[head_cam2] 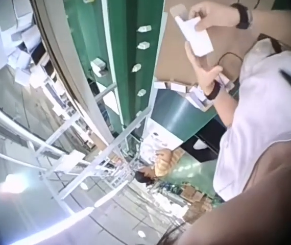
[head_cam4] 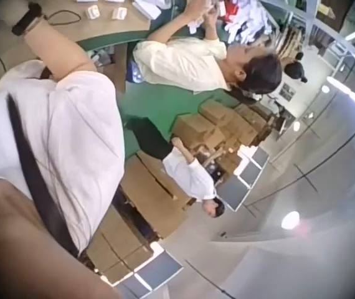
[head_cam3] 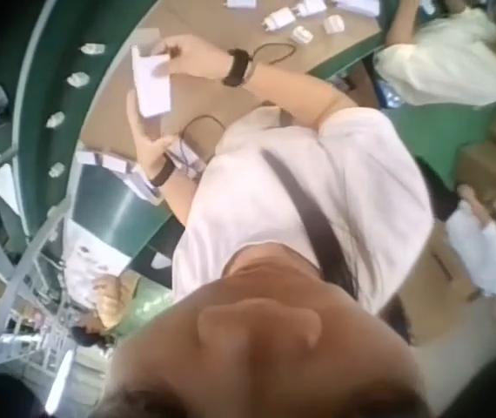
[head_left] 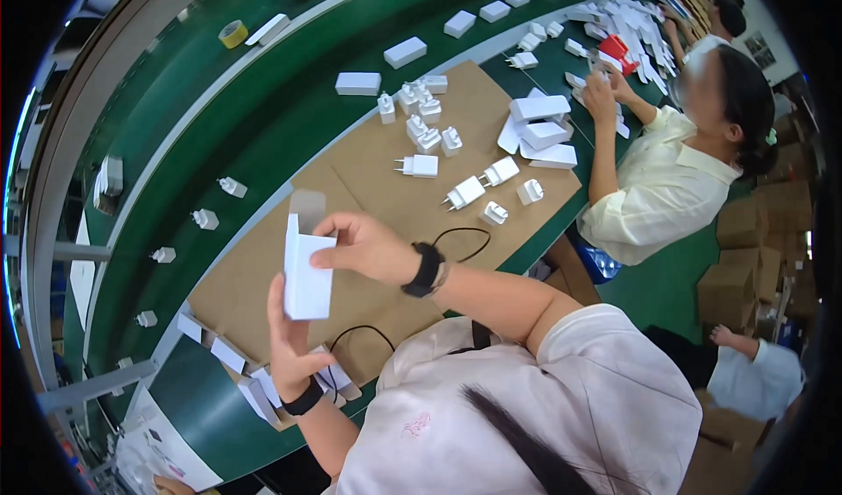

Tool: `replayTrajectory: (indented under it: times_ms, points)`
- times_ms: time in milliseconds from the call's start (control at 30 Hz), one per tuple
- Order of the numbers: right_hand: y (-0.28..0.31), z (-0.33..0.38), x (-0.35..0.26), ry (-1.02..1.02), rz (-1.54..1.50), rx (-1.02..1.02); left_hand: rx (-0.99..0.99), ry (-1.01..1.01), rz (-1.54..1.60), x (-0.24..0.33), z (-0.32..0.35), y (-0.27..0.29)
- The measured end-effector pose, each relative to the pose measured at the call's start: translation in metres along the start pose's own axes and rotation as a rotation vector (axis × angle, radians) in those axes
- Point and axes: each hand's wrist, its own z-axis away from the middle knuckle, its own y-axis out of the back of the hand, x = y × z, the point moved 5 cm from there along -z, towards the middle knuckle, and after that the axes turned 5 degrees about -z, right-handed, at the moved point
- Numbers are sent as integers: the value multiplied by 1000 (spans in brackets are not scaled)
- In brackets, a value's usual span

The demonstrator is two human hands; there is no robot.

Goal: The person packages power adapters by hand, sliding each adapter into a white box and folding the flaps closed. After several units, the person stands up to relocate a cardboard box and a plastic bin filled with packaged items.

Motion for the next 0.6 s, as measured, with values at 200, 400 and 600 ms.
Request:
replayTrajectory:
  times_ms: [200,400,600]
  points:
    - [-19,-3,-17,62,353,-115,149,2,-211,-6,-9,-18]
    - [-9,9,14,71,192,50,183,24,-318,0,-4,-28]
    - [-10,18,17,75,387,-48,193,115,-362,-10,0,-32]
